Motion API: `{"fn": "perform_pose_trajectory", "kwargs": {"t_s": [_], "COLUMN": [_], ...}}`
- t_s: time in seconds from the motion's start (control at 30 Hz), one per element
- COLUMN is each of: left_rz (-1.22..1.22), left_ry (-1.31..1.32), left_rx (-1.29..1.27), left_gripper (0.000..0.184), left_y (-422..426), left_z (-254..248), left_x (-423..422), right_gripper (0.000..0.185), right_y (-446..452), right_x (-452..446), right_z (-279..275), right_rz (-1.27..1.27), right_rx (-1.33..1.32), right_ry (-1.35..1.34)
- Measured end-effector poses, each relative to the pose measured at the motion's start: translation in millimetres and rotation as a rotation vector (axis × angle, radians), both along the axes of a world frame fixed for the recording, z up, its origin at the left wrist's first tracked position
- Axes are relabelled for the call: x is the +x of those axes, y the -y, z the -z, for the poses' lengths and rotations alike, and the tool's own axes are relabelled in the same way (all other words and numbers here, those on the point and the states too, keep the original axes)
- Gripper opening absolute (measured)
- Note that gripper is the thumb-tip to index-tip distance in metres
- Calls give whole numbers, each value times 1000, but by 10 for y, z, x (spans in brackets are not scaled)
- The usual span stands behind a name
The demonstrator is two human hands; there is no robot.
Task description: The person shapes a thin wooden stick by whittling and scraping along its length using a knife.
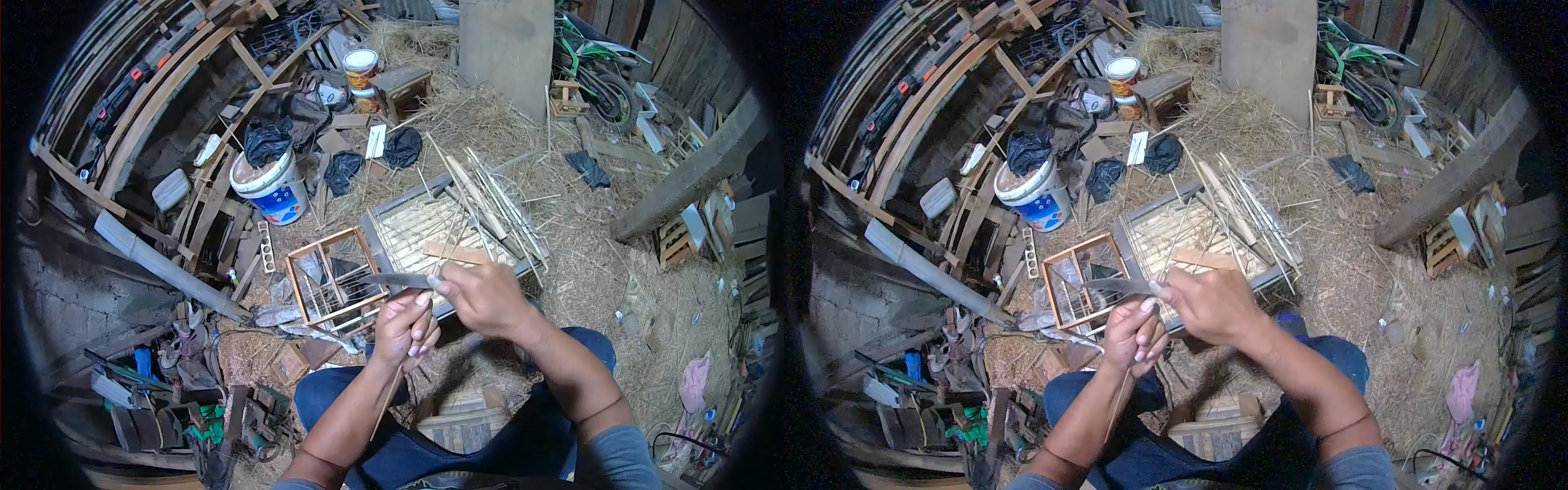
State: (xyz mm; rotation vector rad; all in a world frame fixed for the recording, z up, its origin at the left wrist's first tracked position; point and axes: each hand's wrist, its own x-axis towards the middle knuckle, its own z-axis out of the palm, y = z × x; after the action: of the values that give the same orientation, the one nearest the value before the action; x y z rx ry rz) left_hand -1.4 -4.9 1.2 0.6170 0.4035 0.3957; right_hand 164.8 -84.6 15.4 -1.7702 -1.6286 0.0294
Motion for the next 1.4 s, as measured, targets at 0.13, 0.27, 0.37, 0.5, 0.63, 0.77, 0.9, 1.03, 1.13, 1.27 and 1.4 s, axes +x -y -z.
{"fn": "perform_pose_trajectory", "kwargs": {"t_s": [0.13,0.27,0.37,0.5,0.63,0.77,0.9,1.03,1.13,1.27,1.4], "left_rz": [-48,36,0,-8,-40,-17,-32,6,-10,32,-5], "left_ry": [26,66,94,61,48,59,48,77,72,50,-41], "left_rx": [22,28,-4,-11,-25,0,-25,-65,-72,15,152], "left_gripper": [25,27,28,30,34,37,36,37,37,40,41], "left_y": [23,-7,-45,-50,-49,-14,-35,-53,-67,-16,-31], "left_z": [-82,42,23,75,60,-13,67,83,68,26,124], "left_x": [32,8,56,40,70,-6,-2,-4,21,-49,-2], "right_gripper": [34,33,27,28,33,40,33,30,32,38,34], "right_y": [-45,-13,-37,-9,-43,-33,-12,-17,-50,-49,-43], "right_x": [300,44,182,172,242,492,99,203,232,577,225], "right_z": [-60,8,52,5,54,75,45,-1,94,198,82], "right_rz": [155,-5,31,34,53,195,39,35,65,186,122], "right_rx": [-231,122,-131,-144,-177,-244,26,-151,-193,-187,-154], "right_ry": [-67,15,-34,-43,6,21,-19,-33,-21,-1,-57]}}
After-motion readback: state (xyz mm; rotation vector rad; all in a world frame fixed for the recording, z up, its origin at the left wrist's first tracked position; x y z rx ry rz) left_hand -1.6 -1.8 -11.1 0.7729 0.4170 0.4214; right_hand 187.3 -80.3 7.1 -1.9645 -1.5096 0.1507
